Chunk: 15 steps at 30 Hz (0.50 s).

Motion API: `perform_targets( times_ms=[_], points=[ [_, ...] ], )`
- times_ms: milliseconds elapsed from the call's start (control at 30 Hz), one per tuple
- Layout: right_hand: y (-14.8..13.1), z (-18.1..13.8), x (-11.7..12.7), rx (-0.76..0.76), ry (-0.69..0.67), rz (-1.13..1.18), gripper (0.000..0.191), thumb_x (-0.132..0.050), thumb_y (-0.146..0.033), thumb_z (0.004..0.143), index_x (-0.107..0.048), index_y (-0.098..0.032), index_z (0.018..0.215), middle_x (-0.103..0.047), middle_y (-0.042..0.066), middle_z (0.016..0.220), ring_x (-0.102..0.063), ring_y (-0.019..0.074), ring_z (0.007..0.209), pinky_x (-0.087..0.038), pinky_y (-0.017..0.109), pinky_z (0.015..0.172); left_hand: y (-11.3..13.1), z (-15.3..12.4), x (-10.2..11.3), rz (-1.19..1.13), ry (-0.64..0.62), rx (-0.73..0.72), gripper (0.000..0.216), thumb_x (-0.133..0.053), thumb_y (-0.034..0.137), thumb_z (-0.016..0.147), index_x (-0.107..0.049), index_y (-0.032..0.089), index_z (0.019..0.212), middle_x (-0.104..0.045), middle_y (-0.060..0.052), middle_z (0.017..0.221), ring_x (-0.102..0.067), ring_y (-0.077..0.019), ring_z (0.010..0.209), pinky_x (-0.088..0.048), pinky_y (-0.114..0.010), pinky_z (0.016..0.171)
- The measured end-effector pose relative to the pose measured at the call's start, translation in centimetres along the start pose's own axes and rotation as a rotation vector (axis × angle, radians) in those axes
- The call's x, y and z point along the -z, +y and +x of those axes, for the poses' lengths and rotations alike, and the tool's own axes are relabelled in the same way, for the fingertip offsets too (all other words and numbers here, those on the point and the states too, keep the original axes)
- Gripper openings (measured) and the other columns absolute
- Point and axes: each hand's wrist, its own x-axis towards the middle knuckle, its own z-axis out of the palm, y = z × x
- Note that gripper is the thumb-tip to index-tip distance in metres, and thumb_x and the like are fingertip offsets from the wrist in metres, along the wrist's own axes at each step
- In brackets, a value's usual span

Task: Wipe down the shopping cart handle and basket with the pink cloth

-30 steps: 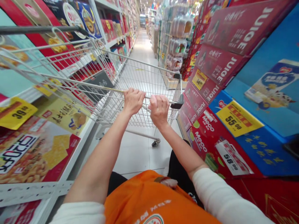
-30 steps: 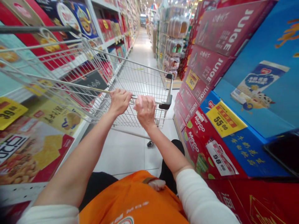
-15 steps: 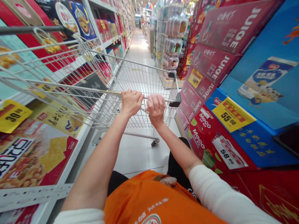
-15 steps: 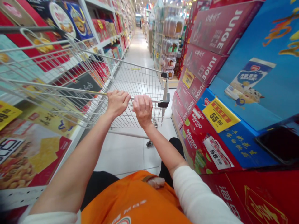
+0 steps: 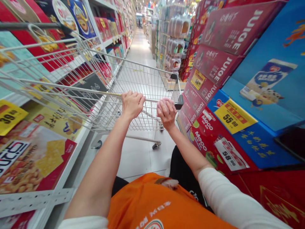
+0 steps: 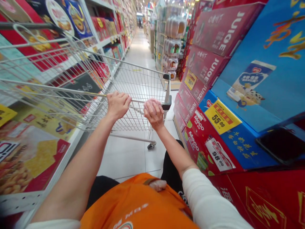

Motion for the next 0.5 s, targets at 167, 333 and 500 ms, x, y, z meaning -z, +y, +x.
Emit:
perform_targets(
  times_ms=[167, 333, 500],
  points=[
    [0.3, -1.9, 0.9, 0.091, 0.018, 0.073, 0.015, -0.059, -0.033, 0.099, -0.072, -0.026, 0.102, -0.076, 0.008, 0.119, -0.064, 0.0212, 0.120, -0.044, 0.042, 0.106, 0.1, 0.0, 0.2, -0.029, -0.018, 0.013, 0.038, -0.035, 0.043, 0.103, -0.060, 0.025, 0.081, -0.066, -0.008, 0.087, -0.051, -0.0304, 0.098, -0.032, -0.051, 0.092],
    [0.5, 0.3, 1.6, -0.038, -0.025, 0.004, 0.024, -0.057, -0.030, 0.099, -0.070, -0.028, 0.120, -0.067, 0.010, 0.138, -0.052, 0.0252, 0.139, -0.042, 0.049, 0.112, 0.2, -0.1, 0.2, -0.017, -0.013, 0.020, 0.039, -0.034, 0.044, 0.103, -0.057, 0.024, 0.079, -0.065, -0.008, 0.086, -0.051, -0.0297, 0.096, -0.032, -0.052, 0.092],
    [1.3, -1.7, 1.4, 0.027, -0.062, 0.018, 0.017, -0.058, -0.030, 0.100, -0.072, -0.026, 0.109, -0.075, 0.009, 0.120, -0.063, 0.0217, 0.126, -0.049, 0.042, 0.104, -0.1, -0.2, 0.3, -0.009, -0.028, 0.014, 0.039, -0.032, 0.045, 0.103, -0.056, 0.024, 0.079, -0.065, -0.008, 0.088, -0.052, -0.0303, 0.098, -0.031, -0.052, 0.093]
  ],
)
